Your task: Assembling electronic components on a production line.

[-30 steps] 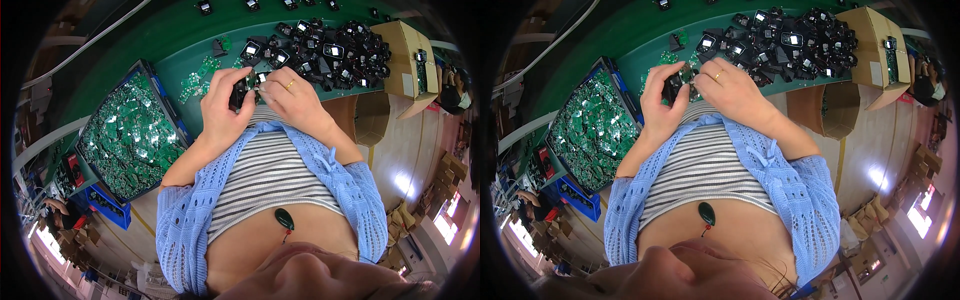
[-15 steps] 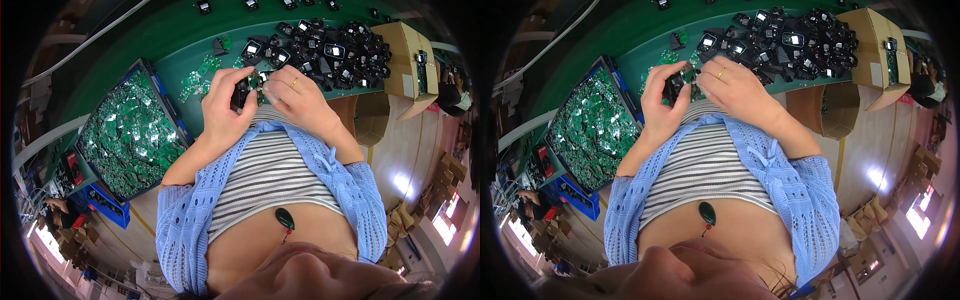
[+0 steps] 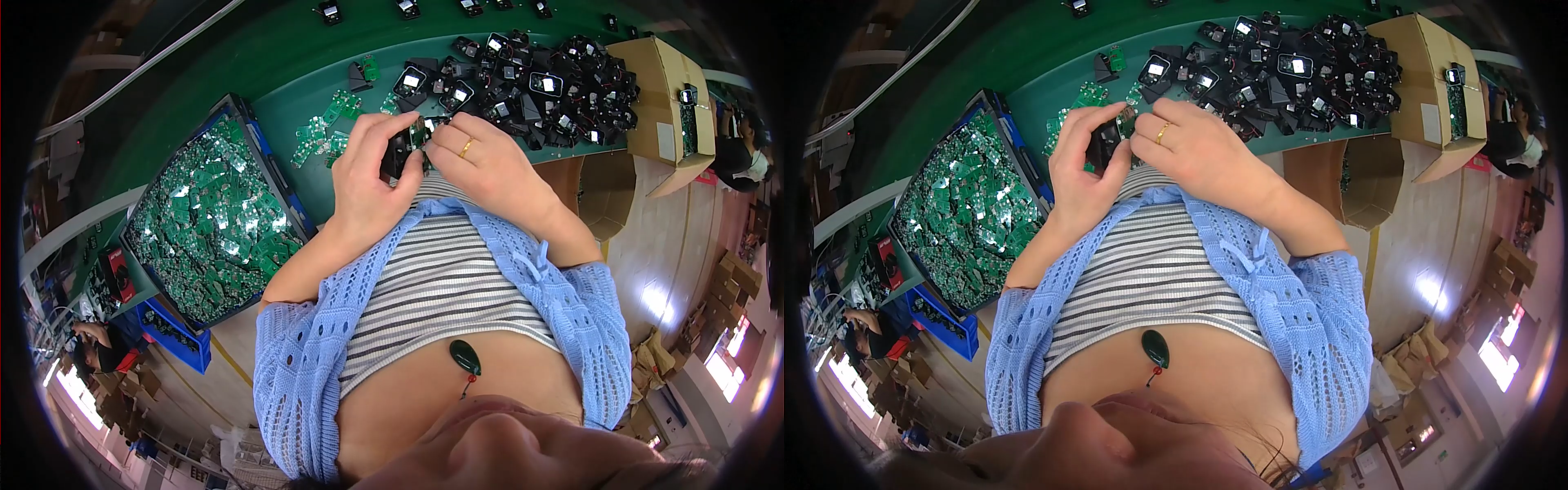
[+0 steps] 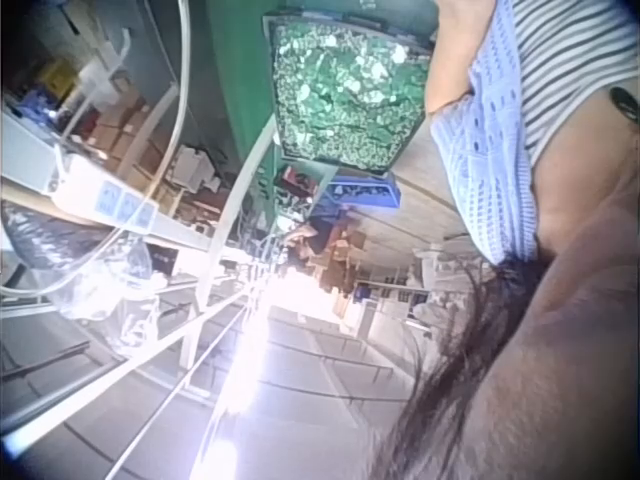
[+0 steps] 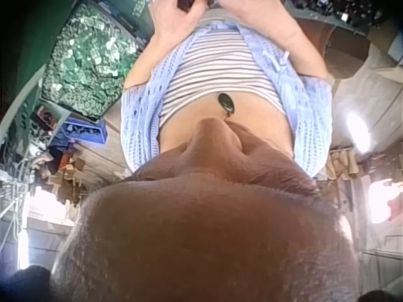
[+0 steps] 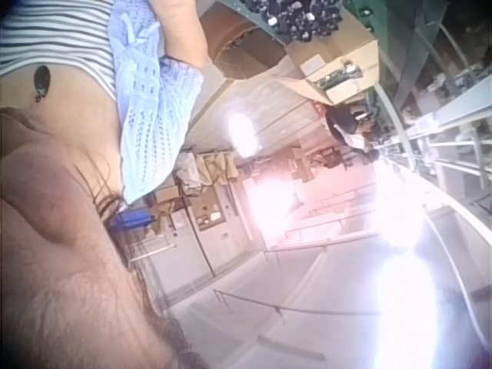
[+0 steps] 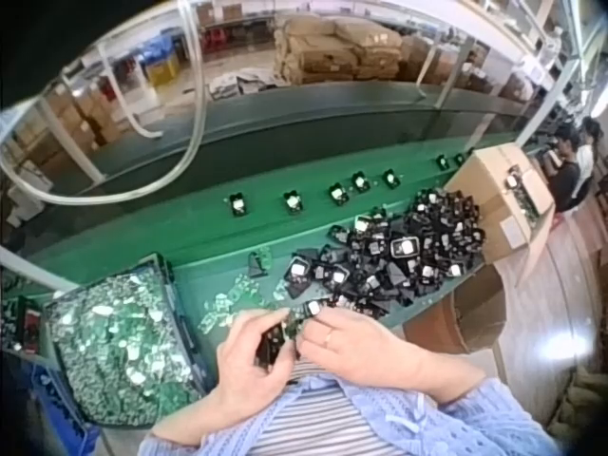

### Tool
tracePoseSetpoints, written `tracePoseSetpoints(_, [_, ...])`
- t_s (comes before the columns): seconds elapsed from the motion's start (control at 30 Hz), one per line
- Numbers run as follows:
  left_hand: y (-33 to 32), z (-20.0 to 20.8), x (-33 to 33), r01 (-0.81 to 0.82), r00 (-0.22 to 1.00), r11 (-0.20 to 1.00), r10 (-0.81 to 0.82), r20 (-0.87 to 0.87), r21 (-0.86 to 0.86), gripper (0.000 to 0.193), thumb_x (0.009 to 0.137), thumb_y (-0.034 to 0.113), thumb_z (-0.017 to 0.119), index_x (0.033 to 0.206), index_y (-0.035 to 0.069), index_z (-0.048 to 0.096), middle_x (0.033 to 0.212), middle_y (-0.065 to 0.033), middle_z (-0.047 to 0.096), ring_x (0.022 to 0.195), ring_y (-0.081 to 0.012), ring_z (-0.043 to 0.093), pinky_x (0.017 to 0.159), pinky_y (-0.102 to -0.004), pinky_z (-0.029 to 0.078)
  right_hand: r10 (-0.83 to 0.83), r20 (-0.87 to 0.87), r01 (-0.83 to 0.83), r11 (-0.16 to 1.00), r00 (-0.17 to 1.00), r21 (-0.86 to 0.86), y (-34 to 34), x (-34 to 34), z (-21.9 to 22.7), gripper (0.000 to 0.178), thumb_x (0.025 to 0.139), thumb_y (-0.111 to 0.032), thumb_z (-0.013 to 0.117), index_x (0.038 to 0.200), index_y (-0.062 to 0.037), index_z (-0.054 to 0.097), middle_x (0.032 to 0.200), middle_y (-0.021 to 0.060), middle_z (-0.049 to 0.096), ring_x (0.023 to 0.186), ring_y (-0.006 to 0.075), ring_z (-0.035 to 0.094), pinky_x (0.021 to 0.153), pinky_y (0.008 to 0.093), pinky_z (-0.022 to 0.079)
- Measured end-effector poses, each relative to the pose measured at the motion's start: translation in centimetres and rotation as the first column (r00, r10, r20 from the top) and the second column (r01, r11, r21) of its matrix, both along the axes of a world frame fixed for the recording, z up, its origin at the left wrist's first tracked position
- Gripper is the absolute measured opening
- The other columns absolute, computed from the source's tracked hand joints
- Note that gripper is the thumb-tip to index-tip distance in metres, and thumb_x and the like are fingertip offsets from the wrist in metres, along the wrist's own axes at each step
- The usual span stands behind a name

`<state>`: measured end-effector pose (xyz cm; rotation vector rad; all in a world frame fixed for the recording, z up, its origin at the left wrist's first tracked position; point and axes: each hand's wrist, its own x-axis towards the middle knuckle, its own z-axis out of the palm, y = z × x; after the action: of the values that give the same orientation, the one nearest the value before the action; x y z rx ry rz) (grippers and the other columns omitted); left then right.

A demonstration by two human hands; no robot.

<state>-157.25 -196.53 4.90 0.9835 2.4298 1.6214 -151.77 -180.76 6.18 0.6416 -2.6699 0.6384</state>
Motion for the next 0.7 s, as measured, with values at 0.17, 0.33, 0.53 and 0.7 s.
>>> tracePoseSetpoints(0.17, [-0.2,-0.5,0.2,-0.034,0.994,0.998,0.028,0.102,0.050,0.034,0.068,0.002,0.061,0.101,0.006,0.055,0.091,-0.0098,0.053,0.073,-0.0203,0.057,0.061,-0.0269,0.046,-0.070,0.015,0.071,0.983,0.997,-0.171,-0.1,0.0,-1.1,0.016,0.062,-0.004,0.059,0.076,-0.0036,0.050,0.076,0.0055,0.046,0.070,0.0219,0.049,0.056,0.0316,0.045])
tracePoseSetpoints(0.33, [-0.2,-0.2,0.2,0.011,0.994,0.994,-0.023,0.106,0.111,0.032,0.070,-0.002,0.060,0.102,0.002,0.055,0.092,-0.0117,0.052,0.082,-0.0171,0.052,0.066,-0.0237,0.043,-0.067,0.340,0.259,0.788,0.938,-0.558,0.0,0.2,-1.3,0.017,0.067,0.000,0.062,0.076,-0.0009,0.047,0.071,0.0095,0.048,0.065,0.0253,0.050,0.053,0.0320,0.041])
tracePoseSetpoints(0.53, [-0.2,-1.2,-0.2,0.122,0.991,0.984,-0.114,-0.066,0.126,0.034,0.069,-0.001,0.061,0.102,0.004,0.055,0.091,-0.0123,0.054,0.078,-0.0230,0.057,0.065,-0.0281,0.047,-0.066,0.453,0.333,0.774,0.889,-0.539,-0.5,0.0,-0.8,0.020,0.066,0.002,0.062,0.073,-0.0006,0.043,0.070,0.0099,0.046,0.065,0.0281,0.049,0.055,0.0337,0.039])
tracePoseSetpoints(0.7, [-0.3,-3.0,0.0,-0.023,0.967,0.986,-0.020,0.254,0.163,0.032,0.070,-0.003,0.060,0.101,0.004,0.056,0.089,-0.0077,0.051,0.079,-0.0166,0.054,0.066,-0.0245,0.044,-0.138,0.377,0.329,0.796,0.916,-0.508,-1.1,-0.7,-2.7,0.021,0.066,0.001,0.063,0.076,-0.0016,0.045,0.069,0.0097,0.045,0.062,0.0247,0.050,0.054,0.0315,0.040])
